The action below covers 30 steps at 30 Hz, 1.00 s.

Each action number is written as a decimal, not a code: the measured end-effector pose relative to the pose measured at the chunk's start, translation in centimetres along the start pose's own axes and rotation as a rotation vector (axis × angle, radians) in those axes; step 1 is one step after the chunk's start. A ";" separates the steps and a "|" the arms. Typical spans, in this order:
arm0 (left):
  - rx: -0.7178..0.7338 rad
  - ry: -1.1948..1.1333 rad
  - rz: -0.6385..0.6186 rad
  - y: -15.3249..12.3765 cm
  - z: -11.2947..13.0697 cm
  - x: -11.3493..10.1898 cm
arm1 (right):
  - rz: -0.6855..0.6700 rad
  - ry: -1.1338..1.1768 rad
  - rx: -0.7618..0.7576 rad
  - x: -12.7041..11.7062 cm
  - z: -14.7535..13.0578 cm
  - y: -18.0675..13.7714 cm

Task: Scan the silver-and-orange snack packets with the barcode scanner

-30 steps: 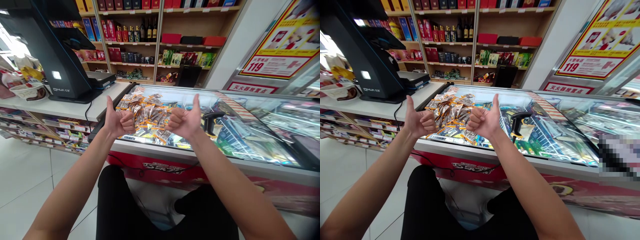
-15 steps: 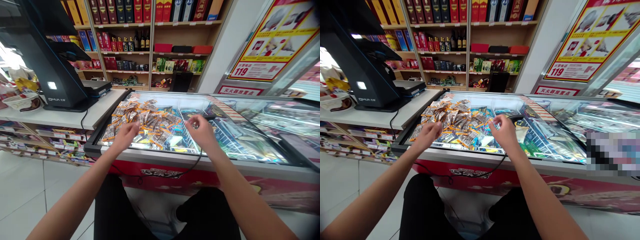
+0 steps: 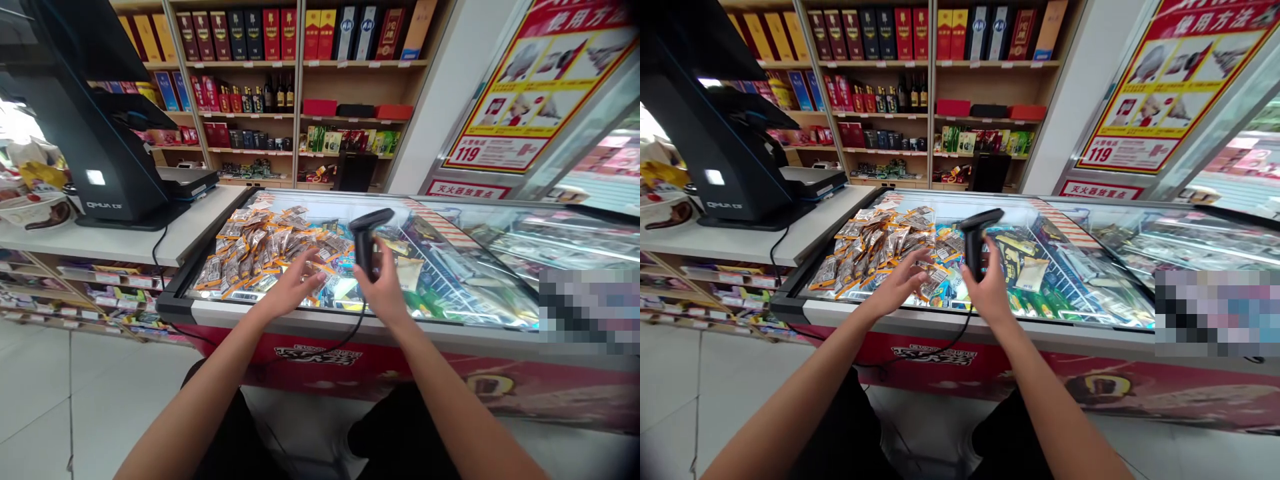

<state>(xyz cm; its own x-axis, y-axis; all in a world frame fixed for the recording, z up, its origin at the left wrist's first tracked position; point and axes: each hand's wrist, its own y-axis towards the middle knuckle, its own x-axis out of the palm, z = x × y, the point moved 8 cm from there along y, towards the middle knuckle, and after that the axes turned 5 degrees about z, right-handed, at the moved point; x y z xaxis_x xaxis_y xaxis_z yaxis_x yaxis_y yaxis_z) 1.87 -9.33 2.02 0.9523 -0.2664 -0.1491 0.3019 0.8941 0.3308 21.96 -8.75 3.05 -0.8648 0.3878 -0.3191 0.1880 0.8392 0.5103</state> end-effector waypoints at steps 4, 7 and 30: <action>0.002 -0.309 -0.037 3.4 -0.2 0.6 | -0.179 0.142 -0.153 4.6 -5.4 -2.6; -0.015 -0.387 0.145 5.4 -0.5 -1.7 | -0.305 0.141 -0.241 5.9 -6.9 -1.9; -0.161 -0.510 0.058 8.3 -2.0 0.2 | -0.182 0.739 0.558 7.6 10.6 14.7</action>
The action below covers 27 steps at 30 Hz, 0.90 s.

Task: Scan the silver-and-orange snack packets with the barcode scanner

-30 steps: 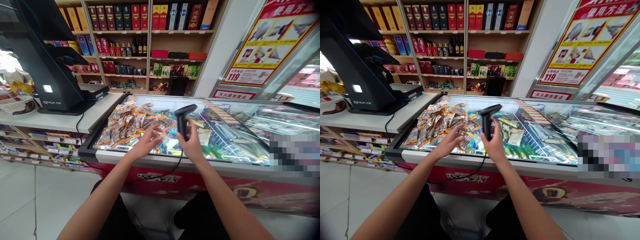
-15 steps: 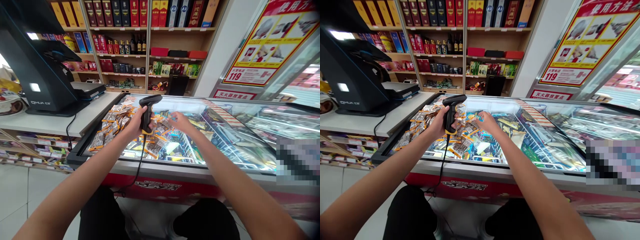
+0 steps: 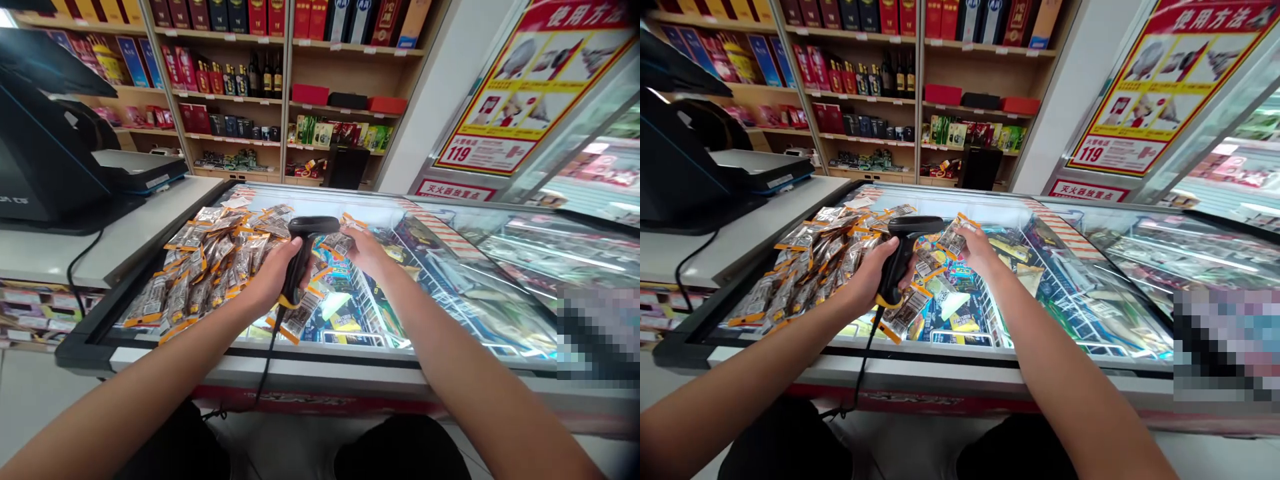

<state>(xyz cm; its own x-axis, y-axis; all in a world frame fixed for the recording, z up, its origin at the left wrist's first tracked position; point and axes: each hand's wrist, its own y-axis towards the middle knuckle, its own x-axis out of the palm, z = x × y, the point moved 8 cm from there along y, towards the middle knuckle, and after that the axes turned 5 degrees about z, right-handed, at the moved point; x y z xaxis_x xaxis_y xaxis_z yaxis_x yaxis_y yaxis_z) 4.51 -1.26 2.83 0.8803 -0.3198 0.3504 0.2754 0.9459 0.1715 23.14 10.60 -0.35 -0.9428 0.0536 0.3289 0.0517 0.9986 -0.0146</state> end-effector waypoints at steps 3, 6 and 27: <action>-0.060 0.065 -0.075 -0.5 -0.5 0.2 | 0.026 0.074 0.009 0.2 0.1 0.3; -0.093 0.182 -0.120 -1.0 -1.0 0.3 | 0.056 0.056 0.016 0.2 -0.3 0.1; -0.001 0.096 0.025 -0.5 0.8 -1.2 | 0.388 -0.799 -0.192 -7.7 -5.2 1.2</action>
<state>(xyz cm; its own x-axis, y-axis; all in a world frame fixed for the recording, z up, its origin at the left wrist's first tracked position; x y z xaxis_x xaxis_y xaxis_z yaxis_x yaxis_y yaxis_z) 3.00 -1.45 3.08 0.9201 -0.2890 0.2644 0.2528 0.9538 0.1625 32.17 11.41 1.99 -0.7919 0.4434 -0.4198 0.3993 0.8962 0.1932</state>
